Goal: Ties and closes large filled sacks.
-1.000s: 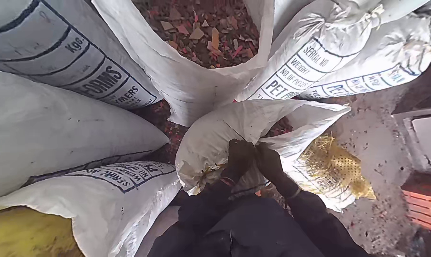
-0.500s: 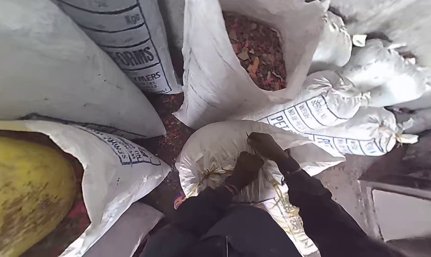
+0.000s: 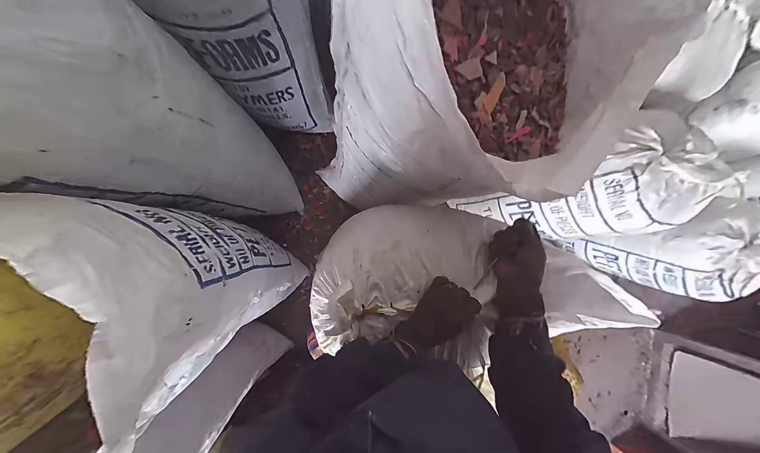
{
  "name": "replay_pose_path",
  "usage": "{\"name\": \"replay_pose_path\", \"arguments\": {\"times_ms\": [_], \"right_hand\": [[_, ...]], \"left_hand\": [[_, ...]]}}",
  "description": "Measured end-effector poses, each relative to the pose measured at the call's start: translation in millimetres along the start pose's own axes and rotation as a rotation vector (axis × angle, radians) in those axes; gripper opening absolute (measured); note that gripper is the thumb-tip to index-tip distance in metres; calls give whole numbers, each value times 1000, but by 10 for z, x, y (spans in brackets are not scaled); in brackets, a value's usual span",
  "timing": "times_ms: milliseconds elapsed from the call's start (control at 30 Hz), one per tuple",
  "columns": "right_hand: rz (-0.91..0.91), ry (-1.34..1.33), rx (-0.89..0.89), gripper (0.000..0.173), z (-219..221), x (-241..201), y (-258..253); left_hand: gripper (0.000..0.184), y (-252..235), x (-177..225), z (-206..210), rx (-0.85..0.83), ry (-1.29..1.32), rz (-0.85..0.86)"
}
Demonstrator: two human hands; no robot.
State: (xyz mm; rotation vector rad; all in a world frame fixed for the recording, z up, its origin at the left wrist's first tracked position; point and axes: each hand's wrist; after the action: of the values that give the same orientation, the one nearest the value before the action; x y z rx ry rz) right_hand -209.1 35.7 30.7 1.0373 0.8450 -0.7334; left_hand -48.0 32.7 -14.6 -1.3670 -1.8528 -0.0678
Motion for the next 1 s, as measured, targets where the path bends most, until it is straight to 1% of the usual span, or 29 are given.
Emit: {"name": "replay_pose_path", "arguments": {"times_ms": [167,300,333,367,400,433,500,533,567,600,633,667,733,767,833,867,933,1000], "right_hand": [[15,-42,-120,30,-121,4,-61],[22,-55,-106,31,-116,20,-45],[-24,-37,-130,32,-80,-18,48],[-125,0,-187,31,35,-101,157],[-272,27,-277,30,181,-206,266],[-416,30,-341,28,216,-354,437],[-691,35,-384,25,115,-929,478],[-723,40,-402,23,39,-1202,422],[-669,1,-435,23,44,-1344,346],[-593,-10,-445,26,147,-1304,278],[-485,49,-434,31,221,-1094,231],[-370,88,-432,29,195,-780,167],[-197,108,-433,14,49,-196,30],[-136,140,-436,8,-15,-27,5],[-86,290,-472,24,-107,63,34],[-80,407,-513,25,-129,23,57],[-116,700,-573,21,-117,-61,99],[-229,910,-652,20,-154,-46,129]], "left_hand": [[13,-35,22,34,-14,-99,-2],[13,-5,19,41,-26,-114,0],[13,16,50,25,-30,-93,-6],[12,6,55,5,-31,-72,-14],[12,-28,22,9,-23,-62,-24],[11,31,55,-4,-38,-52,-36],[10,85,97,-14,-79,-77,-33],[9,105,120,-24,-99,-97,-25],[9,91,110,-22,-97,-119,-11],[10,47,75,4,-77,-140,-2],[11,14,62,33,-56,-150,-4],[11,-4,55,53,-42,-151,-7],[12,-52,-8,91,-15,-138,-19],[11,-69,-30,79,-26,-114,-23],[11,-38,-25,58,-44,-108,-21],[10,-21,-18,59,-41,-115,-16],[9,-41,-11,57,-48,-124,-12],[6,-74,19,40,-86,-127,-25]]}}
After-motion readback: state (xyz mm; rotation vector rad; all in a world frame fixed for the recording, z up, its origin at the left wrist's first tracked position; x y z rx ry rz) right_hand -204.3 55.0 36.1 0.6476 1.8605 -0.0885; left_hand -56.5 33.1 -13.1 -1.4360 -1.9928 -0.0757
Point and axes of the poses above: each hand's wrist, its own y-axis away from the middle knuckle, its own z-axis out of the palm, x = y × z, and after that the axes turned 11 degrees about -y, right-handed
